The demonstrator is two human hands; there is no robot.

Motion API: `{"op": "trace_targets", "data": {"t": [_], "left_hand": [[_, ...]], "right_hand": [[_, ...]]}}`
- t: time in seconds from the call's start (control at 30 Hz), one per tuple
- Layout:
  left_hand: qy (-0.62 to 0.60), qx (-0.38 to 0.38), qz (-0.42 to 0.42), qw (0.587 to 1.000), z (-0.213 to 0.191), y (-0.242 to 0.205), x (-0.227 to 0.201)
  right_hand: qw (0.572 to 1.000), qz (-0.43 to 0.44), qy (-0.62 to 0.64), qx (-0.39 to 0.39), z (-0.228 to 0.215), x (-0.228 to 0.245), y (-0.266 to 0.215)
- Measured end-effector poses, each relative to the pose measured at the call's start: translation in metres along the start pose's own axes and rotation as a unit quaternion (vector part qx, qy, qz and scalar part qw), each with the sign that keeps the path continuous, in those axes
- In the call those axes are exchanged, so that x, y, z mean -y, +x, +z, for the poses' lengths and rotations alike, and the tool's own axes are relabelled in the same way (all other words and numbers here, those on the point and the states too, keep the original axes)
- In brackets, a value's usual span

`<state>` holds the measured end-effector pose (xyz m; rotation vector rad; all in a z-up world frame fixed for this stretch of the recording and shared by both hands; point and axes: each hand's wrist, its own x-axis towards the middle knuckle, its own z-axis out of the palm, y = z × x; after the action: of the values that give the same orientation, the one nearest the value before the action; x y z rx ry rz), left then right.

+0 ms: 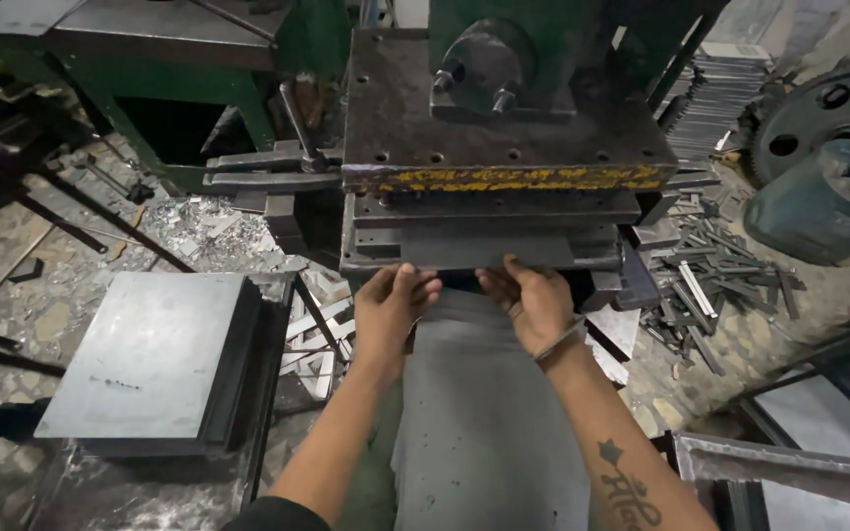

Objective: Positioning metal plates into a stamping machine and stacking the processed plates.

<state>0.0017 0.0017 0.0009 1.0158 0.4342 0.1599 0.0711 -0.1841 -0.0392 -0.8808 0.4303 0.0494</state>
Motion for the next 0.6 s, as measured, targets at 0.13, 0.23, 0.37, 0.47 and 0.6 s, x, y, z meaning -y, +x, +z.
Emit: {"op": "trace_targets", "data": {"t": [0.13, 0.23, 0.37, 0.47, 0.6], "left_hand": [[0.020, 0.018, 0.008, 1.000, -0.008, 0.002, 0.009], [0.027, 0.009, 0.005, 1.000, -0.012, 0.008, 0.019], [0.035, 0.000, 0.002, 0.999, -0.018, 0.015, 0.030], [0.034, 0.005, 0.003, 0.999, -0.019, 0.014, 0.031], [0.042, -0.009, -0.013, 0.999, -0.021, 0.021, 0.032]], "right_hand": [[0.999, -0.010, -0.037, 0.006, -0.002, -0.002, -0.002], [0.998, -0.009, -0.054, 0.011, 0.000, 0.002, -0.007], [0.999, -0.004, -0.045, 0.006, 0.004, 0.004, -0.010], [0.997, -0.011, -0.068, 0.019, -0.001, 0.000, 0.000], [0.997, -0.012, -0.070, 0.027, -0.004, -0.005, 0.004]]}}
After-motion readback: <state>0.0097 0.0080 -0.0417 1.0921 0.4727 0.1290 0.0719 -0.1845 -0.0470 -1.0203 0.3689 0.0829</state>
